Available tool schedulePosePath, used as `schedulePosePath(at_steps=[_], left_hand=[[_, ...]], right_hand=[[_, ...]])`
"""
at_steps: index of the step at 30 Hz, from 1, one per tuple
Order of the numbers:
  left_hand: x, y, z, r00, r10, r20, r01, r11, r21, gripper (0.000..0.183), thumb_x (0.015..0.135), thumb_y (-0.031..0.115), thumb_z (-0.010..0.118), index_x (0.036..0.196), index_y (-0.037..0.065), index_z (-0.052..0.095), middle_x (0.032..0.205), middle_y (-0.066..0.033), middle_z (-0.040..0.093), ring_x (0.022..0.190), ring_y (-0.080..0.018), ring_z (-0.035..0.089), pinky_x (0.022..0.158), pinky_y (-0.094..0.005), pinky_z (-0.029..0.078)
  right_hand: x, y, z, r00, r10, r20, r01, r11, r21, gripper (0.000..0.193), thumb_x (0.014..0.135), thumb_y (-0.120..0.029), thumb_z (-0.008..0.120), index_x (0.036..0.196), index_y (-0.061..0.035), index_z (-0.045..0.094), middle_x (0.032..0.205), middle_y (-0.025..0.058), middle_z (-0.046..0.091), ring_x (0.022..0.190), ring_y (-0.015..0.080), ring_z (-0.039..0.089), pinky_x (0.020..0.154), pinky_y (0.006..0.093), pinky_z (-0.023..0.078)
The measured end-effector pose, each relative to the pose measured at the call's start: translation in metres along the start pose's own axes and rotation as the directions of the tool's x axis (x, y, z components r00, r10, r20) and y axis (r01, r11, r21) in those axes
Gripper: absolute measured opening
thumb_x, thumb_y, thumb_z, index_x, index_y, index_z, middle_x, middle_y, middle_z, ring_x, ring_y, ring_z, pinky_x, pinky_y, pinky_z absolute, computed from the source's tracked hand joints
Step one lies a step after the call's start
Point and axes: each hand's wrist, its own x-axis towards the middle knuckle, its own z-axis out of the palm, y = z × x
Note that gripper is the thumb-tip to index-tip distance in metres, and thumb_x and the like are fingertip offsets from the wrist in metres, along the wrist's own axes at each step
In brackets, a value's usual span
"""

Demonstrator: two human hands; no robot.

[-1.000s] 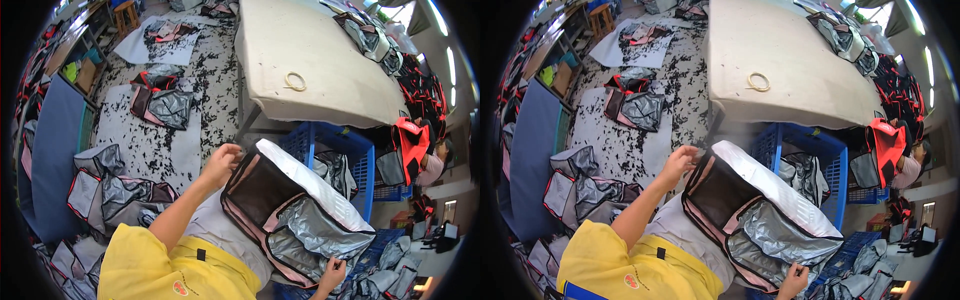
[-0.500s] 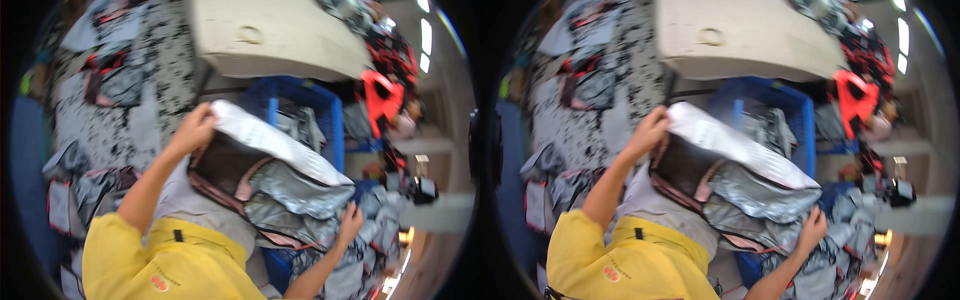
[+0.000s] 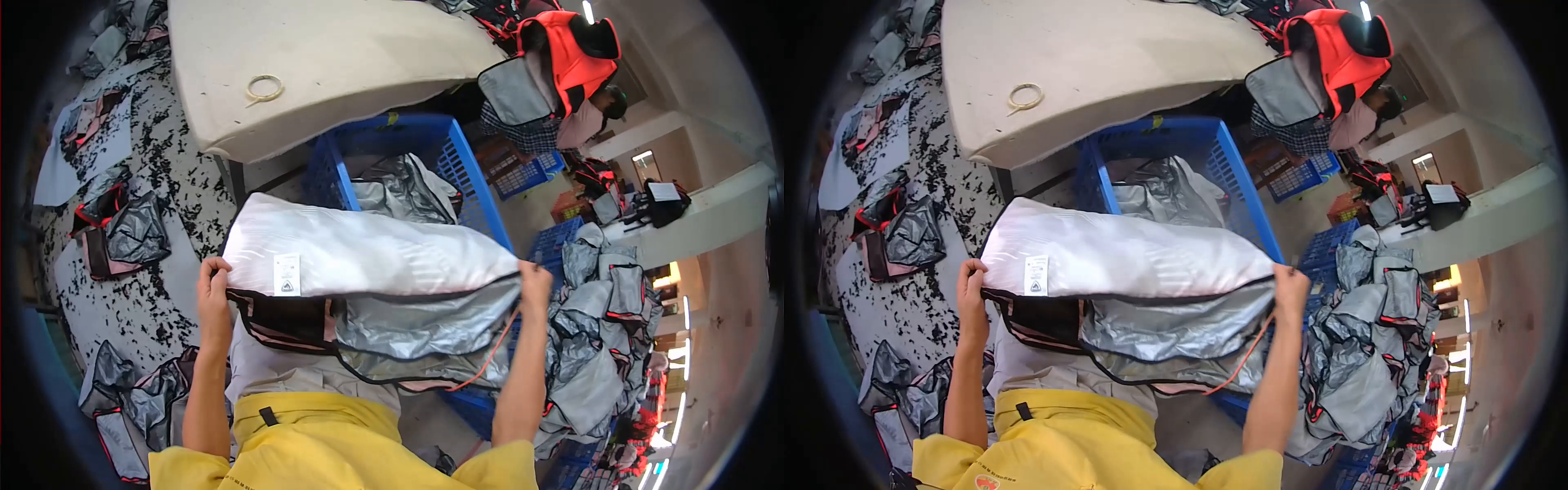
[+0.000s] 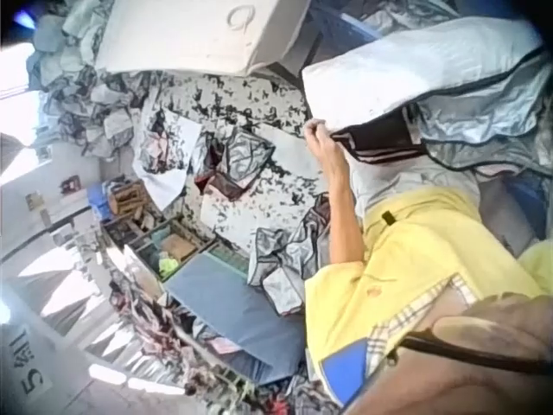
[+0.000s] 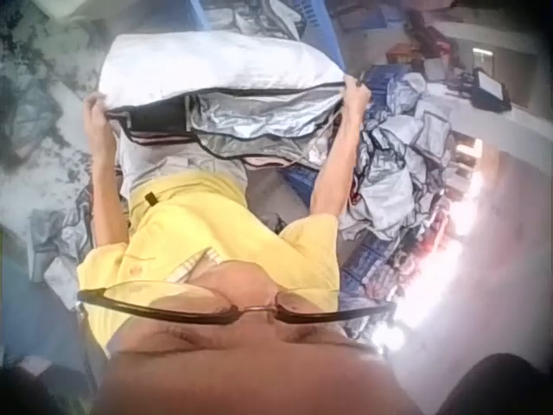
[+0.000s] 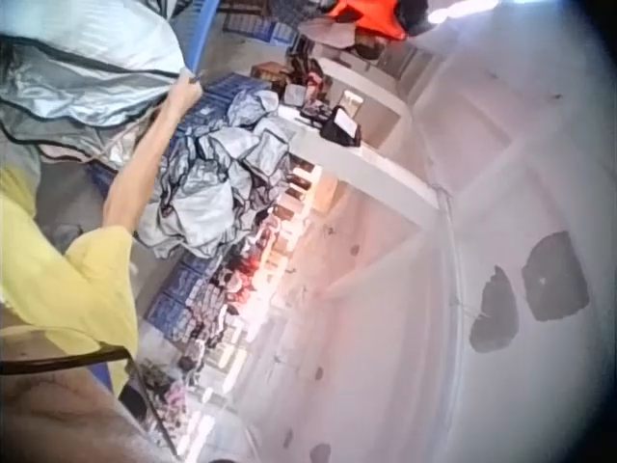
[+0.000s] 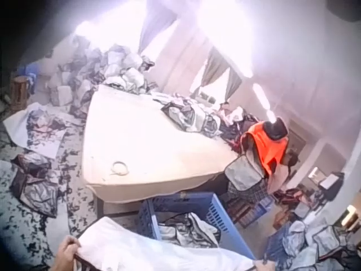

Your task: Checking and folding fabric parts of a bag during a manufacturing process.

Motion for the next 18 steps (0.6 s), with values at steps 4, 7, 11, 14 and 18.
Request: schedulePosePath(at_steps=[4,7,11,14,18], left_hand=[[0.008,0.060,0.017,0.981,0.192,-0.002,-0.190,0.970,-0.151,0.013,0.096,0.014,0.045,0.100,0.005,0.055,0.098,0.0000,0.049,0.091,-0.0101,0.041,0.086,-0.0230,0.032],[0.002,0.099,0.024,0.964,0.267,-0.010,-0.256,0.915,-0.312,0.015,0.094,0.013,0.045,0.099,0.004,0.056,0.098,-0.0011,0.049,0.091,-0.0096,0.043,0.086,-0.0228,0.033],[-0.012,0.102,0.033,0.926,0.370,-0.073,-0.371,0.863,-0.342,0.012,0.093,0.014,0.044,0.095,0.005,0.053,0.095,-0.0023,0.047,0.091,-0.0126,0.045,0.087,-0.0258,0.035],[-0.021,0.044,0.021,0.888,0.445,-0.119,-0.460,0.862,-0.211,0.012,0.095,0.007,0.047,0.097,0.003,0.058,0.097,-0.0040,0.052,0.090,-0.0130,0.048,0.086,-0.0257,0.037],[-0.033,-0.063,0.005,0.945,0.320,-0.069,-0.311,0.943,0.117,0.013,0.100,0.003,0.047,0.097,0.003,0.059,0.093,-0.0016,0.055,0.084,-0.0102,0.048,0.077,-0.0247,0.039]], right_hand=[[-0.012,-0.057,-0.082,0.980,-0.078,-0.184,0.087,0.995,0.041,0.028,0.096,-0.026,0.073,0.080,-0.0026,0.069,0.078,-0.0015,0.062,0.070,0.0122,0.052,0.065,0.0324,0.044],[-0.051,-0.109,-0.135,0.921,-0.151,-0.359,0.237,0.948,0.211,0.027,0.098,-0.025,0.071,0.089,0.0001,0.071,0.090,0.0034,0.069,0.079,0.0156,0.061,0.074,0.0336,0.051],[-0.112,-0.099,-0.142,0.836,0.019,-0.549,0.184,0.931,0.314,0.032,0.096,-0.029,0.072,0.101,0.0030,0.071,0.101,0.0091,0.071,0.088,0.0198,0.065,0.082,0.0362,0.052],[-0.154,0.002,-0.113,0.884,0.085,-0.460,0.001,0.983,0.183,0.043,0.100,-0.034,0.070,0.096,0.0091,0.071,0.091,0.0102,0.069,0.086,0.0206,0.064,0.079,0.0359,0.051],[-0.222,0.116,-0.034,0.899,0.386,-0.206,-0.287,0.876,0.387,0.027,0.105,-0.035,0.066,0.095,-0.0138,0.054,0.068,-0.0069,0.042,0.053,0.0024,0.039,0.042,0.0221,0.024]])
